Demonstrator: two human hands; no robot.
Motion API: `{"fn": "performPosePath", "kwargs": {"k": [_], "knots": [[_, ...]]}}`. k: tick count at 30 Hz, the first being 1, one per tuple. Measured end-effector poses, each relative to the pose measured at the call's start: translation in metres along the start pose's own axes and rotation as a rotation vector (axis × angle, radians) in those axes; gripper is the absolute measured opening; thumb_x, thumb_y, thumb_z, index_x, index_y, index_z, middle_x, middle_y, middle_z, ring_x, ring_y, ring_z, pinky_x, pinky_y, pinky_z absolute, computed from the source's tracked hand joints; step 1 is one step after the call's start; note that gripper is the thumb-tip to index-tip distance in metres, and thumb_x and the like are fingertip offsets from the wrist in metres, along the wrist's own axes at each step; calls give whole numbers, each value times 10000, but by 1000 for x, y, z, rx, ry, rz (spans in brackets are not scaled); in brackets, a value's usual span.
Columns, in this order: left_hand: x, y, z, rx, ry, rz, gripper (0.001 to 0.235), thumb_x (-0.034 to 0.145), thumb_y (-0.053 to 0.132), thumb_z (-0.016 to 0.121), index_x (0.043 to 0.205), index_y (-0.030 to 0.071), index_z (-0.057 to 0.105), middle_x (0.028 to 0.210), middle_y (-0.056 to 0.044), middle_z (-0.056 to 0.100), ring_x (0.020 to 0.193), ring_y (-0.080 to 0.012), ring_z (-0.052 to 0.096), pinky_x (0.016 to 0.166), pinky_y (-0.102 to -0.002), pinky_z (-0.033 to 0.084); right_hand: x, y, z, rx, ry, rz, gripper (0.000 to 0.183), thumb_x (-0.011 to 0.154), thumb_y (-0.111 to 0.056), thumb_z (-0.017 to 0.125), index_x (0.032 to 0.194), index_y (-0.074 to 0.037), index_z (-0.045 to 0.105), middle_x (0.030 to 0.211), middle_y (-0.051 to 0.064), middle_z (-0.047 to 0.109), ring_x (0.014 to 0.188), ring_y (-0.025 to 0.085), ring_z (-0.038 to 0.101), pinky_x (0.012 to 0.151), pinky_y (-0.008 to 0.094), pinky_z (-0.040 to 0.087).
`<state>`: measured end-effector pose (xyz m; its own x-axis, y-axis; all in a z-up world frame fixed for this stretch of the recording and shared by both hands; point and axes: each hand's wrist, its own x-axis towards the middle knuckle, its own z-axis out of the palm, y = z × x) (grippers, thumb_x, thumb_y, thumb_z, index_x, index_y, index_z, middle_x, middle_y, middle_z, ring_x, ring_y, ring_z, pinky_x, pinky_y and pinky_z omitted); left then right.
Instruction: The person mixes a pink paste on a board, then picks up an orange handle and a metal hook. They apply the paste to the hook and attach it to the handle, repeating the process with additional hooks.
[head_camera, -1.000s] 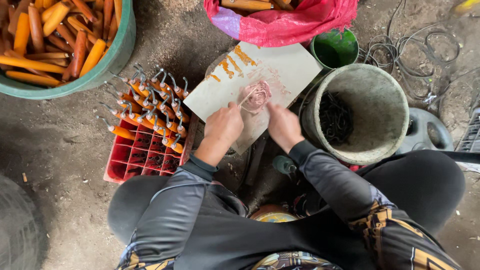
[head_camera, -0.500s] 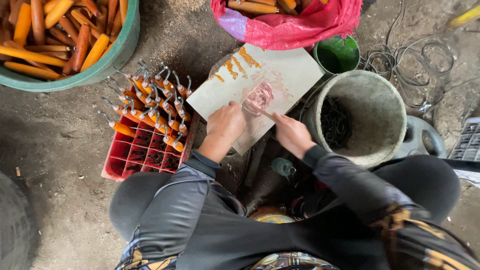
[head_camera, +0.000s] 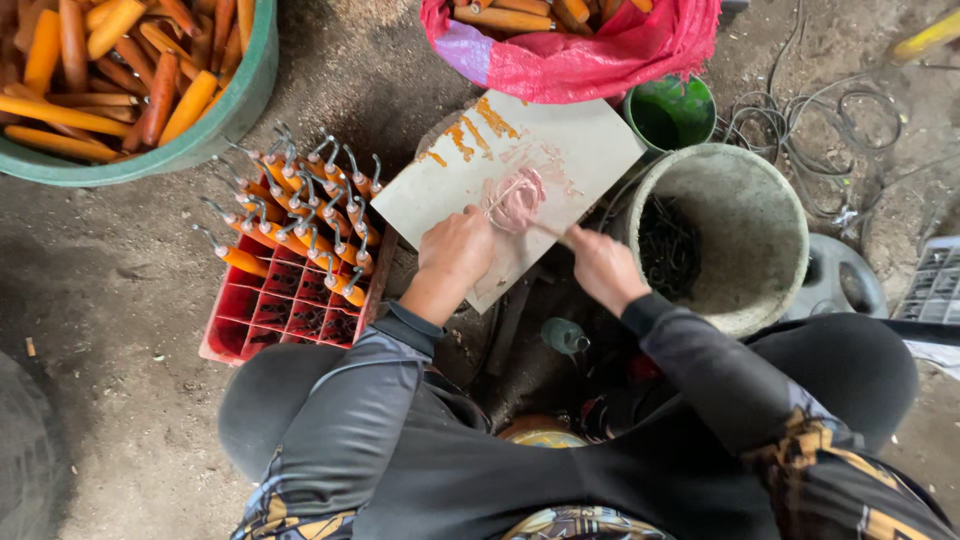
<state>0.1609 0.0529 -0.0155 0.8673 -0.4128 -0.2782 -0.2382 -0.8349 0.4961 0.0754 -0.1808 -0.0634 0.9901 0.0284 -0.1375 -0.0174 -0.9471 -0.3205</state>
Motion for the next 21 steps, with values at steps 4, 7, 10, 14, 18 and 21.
{"fn": "performPosePath", "kwargs": {"k": [4,7,10,14,18,21], "knots": [[2,2,5,-20,-4,-4,234,931,121,515,1052,-40,633,962,-276,737,930,-423,733,802,-509,579,8,-7,14,-26,70,77,272,919,-45,531,1181,-76,599,885,198,695,806,431,690,686,544,548],[0,2,5,-8,-2,-3,252,909,149,545,1047,-43,635,953,-281,733,924,-425,732,802,-505,579,-6,-22,24,23,106,-48,221,937,-43,513,1144,-70,587,920,174,691,818,418,690,685,528,552],[1,6,3,-21,23,0,250,917,158,550,1041,-37,645,952,-280,735,924,-421,736,809,-500,581,-19,-19,12,46,84,-82,260,890,-51,524,1142,-71,585,936,167,691,781,418,686,631,534,543],[1,4,2,-6,17,-4,262,884,139,548,1053,-37,645,958,-272,738,933,-415,736,810,-496,583,-4,-10,2,-41,63,55,217,927,-64,512,1125,-107,589,929,144,693,786,408,689,644,537,539],[-4,2,8,-19,14,-20,262,907,121,512,1060,-38,653,980,-274,738,936,-419,736,811,-505,579,-2,-14,17,-57,228,-107,219,949,-47,508,1157,-87,561,929,151,677,829,395,692,693,522,549],[1,5,2,-24,3,-19,276,892,117,511,1069,-42,650,986,-279,737,944,-415,735,813,-498,579,-4,-12,12,0,35,-55,275,934,-43,508,1198,-84,570,901,176,653,732,413,671,631,533,530]]}}
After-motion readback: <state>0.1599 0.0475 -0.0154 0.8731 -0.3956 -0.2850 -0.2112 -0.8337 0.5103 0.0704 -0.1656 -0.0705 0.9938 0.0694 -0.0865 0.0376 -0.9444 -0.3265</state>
